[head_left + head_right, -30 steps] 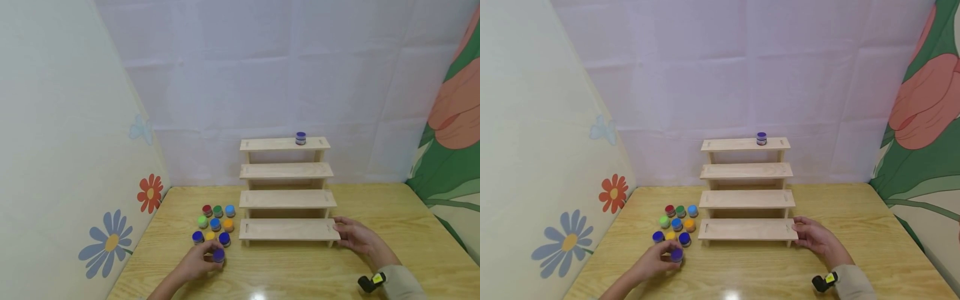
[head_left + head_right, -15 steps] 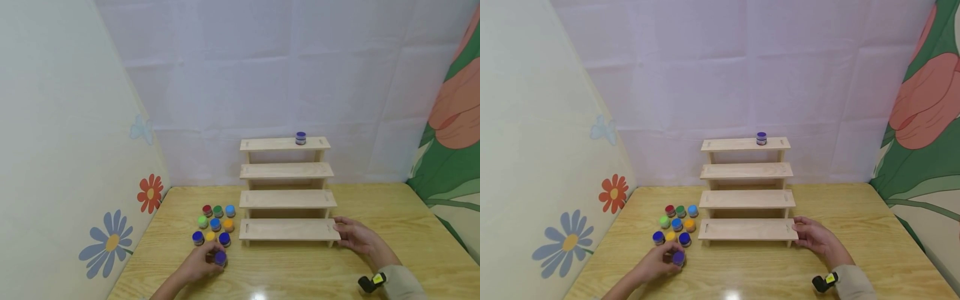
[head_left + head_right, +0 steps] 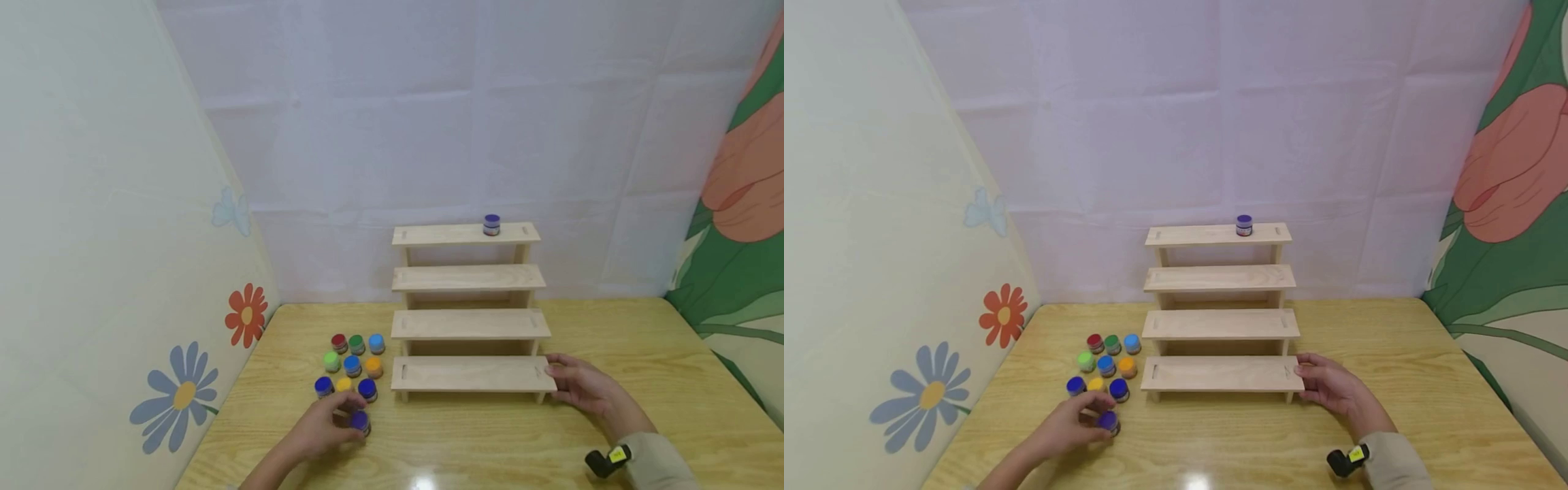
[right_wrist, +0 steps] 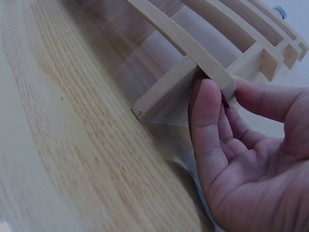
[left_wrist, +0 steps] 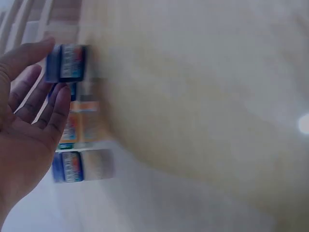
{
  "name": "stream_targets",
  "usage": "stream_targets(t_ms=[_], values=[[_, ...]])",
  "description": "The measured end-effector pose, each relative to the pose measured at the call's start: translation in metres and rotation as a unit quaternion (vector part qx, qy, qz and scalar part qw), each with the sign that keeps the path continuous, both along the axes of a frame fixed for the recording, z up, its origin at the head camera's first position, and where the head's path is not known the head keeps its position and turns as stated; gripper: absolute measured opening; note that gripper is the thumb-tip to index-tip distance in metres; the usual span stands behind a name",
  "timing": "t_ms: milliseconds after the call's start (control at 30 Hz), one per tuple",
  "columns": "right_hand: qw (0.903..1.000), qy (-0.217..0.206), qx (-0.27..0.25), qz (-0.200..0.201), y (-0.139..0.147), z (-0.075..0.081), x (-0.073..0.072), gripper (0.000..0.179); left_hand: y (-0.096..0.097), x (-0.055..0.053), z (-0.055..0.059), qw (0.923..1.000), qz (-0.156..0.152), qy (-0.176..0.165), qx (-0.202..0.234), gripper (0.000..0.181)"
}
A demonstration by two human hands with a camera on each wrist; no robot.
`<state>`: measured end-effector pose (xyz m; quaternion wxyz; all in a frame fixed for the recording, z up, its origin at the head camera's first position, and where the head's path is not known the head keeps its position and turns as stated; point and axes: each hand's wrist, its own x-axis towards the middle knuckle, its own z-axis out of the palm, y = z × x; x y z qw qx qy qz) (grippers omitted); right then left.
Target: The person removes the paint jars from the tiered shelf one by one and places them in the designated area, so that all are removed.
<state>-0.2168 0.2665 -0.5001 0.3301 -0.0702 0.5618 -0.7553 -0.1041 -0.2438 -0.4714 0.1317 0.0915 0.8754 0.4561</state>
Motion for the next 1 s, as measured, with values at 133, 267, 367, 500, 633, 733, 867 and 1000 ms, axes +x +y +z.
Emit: stream_targets(t_ms=[133,267,367,500,633,733,867,1000], values=[[1.0,-0.002,-0.001,-0.002,0.001,0.0,0.0,0.017,0.0,-0.006,0.015,0.9996,0.017,0.011,0.018,0.043],[1.0,-0.006,0.002,-0.008,0.001,0.0,-0.001,0.019,0.002,-0.014,0.031,0.9984,0.029,0.046,0.013,0.037],[1.0,-0.006,0.002,-0.007,0.0,-0.001,-0.002,0.02,0.005,-0.021,0.041,0.997,0.023,0.073,0.013,0.036],[1.0,-0.006,-0.005,-0.001,0.0,-0.002,-0.002,0.019,0.01,-0.033,0.053,0.9939,0.004,0.109,0.012,0.035],[0.9999,-0.008,-0.013,0.003,0.0,-0.004,-0.001,0.019,0.019,-0.045,0.065,0.9882,-0.015,0.152,0.008,0.032],[0.9998,-0.009,-0.015,0.005,0.0,-0.004,-0.001,0.019,0.027,-0.054,0.074,0.9851,-0.02,0.17,0.009,0.034],[0.9999,-0.008,-0.014,0.003,0.0,-0.004,-0.001,0.019,0.038,-0.069,0.086,0.983,-0.021,0.182,0.008,0.035],[0.9999,-0.003,-0.011,0.003,0.0,-0.005,-0.002,0.018,0.049,-0.082,0.099,0.9795,-0.027,0.2,0.007,0.038]])
